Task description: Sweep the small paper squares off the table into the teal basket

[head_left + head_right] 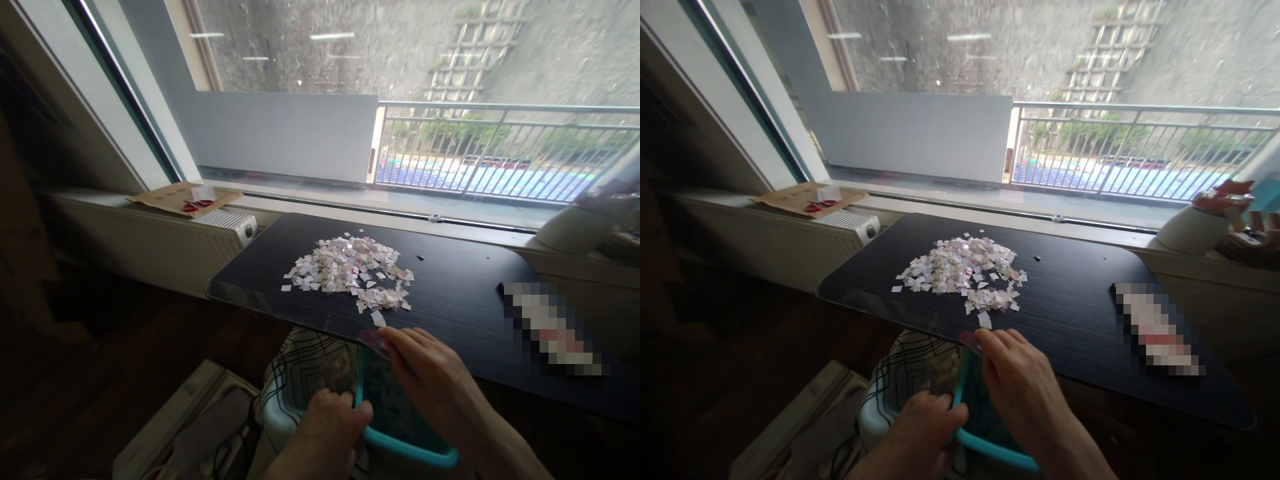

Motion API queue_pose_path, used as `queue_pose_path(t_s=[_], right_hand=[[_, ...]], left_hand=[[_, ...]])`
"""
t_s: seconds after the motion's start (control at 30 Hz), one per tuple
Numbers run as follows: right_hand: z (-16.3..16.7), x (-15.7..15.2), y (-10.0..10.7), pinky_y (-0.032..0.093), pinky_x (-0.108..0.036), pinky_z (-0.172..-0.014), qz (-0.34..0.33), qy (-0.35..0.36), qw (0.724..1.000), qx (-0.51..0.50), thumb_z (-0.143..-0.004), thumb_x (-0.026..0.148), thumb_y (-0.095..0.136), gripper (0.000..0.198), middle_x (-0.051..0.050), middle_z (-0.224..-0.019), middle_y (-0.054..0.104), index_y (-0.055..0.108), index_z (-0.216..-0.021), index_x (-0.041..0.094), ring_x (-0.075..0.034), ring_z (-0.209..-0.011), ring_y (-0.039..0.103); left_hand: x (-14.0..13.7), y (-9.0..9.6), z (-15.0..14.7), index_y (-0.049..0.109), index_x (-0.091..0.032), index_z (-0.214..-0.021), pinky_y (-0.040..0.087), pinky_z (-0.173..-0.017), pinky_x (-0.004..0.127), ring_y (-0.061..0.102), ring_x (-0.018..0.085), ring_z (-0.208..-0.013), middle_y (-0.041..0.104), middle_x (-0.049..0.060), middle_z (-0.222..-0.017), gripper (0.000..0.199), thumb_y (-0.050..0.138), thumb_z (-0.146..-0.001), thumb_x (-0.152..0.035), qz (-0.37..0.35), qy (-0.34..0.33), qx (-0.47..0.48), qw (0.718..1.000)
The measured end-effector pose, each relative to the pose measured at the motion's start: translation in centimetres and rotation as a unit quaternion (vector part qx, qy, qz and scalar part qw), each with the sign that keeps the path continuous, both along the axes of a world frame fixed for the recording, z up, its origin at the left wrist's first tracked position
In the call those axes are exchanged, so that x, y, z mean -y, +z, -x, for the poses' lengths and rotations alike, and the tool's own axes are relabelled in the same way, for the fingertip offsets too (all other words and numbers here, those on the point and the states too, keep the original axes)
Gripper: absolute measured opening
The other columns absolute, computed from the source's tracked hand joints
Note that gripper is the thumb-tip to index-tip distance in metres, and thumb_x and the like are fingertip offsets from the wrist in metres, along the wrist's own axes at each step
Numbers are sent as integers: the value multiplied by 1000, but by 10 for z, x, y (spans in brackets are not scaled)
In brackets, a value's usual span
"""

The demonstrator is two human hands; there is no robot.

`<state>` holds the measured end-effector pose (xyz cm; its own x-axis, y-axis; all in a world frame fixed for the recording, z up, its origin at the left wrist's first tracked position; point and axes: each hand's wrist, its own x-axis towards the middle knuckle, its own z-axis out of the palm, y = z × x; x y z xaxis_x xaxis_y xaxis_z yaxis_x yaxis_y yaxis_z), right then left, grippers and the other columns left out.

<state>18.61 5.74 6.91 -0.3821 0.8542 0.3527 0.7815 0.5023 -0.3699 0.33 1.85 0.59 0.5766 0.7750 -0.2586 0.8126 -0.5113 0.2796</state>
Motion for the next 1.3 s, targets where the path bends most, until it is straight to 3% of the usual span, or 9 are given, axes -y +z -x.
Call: queue_pose_path(t_s=[0.13,0.27,0.43,0.57,0.83,1.0,1.17,1.3], right_hand=[[-22,-16,4,45,-28,-70,-46,-59,995,59,-90,17,42,27,-5,-93,67,61,-110,20,-19,-84,58],[-33,-15,5,44,-27,-66,-22,-36,994,102,-90,16,42,27,-3,-88,67,63,-106,22,-17,-80,59],[-32,-22,7,43,-26,-63,-48,-64,992,101,-90,17,42,27,-4,-90,67,62,-108,22,-18,-82,59],[-26,-32,6,43,-26,-65,-23,-33,993,109,-90,13,41,30,-3,-90,68,61,-109,21,-18,-83,57],[-50,-11,12,43,-28,-68,-3,-4,992,123,-92,17,40,26,-3,-88,67,61,-106,24,-18,-82,56],[-53,-10,-1,44,-28,-68,-15,6,996,84,-92,14,39,27,-4,-93,67,59,-108,21,-18,-83,56],[-56,15,-13,46,-26,-68,-14,47,998,30,-92,14,38,27,-5,-97,66,54,-114,19,-16,-82,56],[-60,16,-12,46,-28,-71,-31,11,999,16,-93,15,39,25,-5,-96,66,56,-111,20,-17,-84,56]], left_hand=[[-2,1,5,55,-23,-93,45,-71,35,60,26,-81,62,4,-89,21,55,-73,-15,3,22,3,1000],[-2,0,12,55,-24,-92,44,-71,35,60,25,-81,62,3,-90,21,57,-73,-14,0,45,0,999],[-1,-5,16,54,-24,-91,42,-70,34,60,25,-81,61,2,-87,24,56,-72,-11,-14,50,8,999],[-2,-6,18,55,-25,-92,42,-69,34,59,26,-82,62,2,-88,25,56,-71,-10,1,50,6,999],[1,-14,21,55,-26,-92,40,-72,33,57,23,-81,59,0,-85,27,57,-72,-9,-28,56,41,997],[-2,-9,20,54,-24,-91,40,-70,33,57,23,-79,60,1,-86,24,57,-73,-9,-11,40,19,999],[-4,-7,21,54,-25,-93,39,-74,32,57,22,-82,60,0,-87,25,57,-74,-9,-6,31,25,999],[-2,-10,17,54,-26,-92,40,-73,32,56,22,-81,60,0,-86,25,56,-74,-9,-11,31,24,999]])
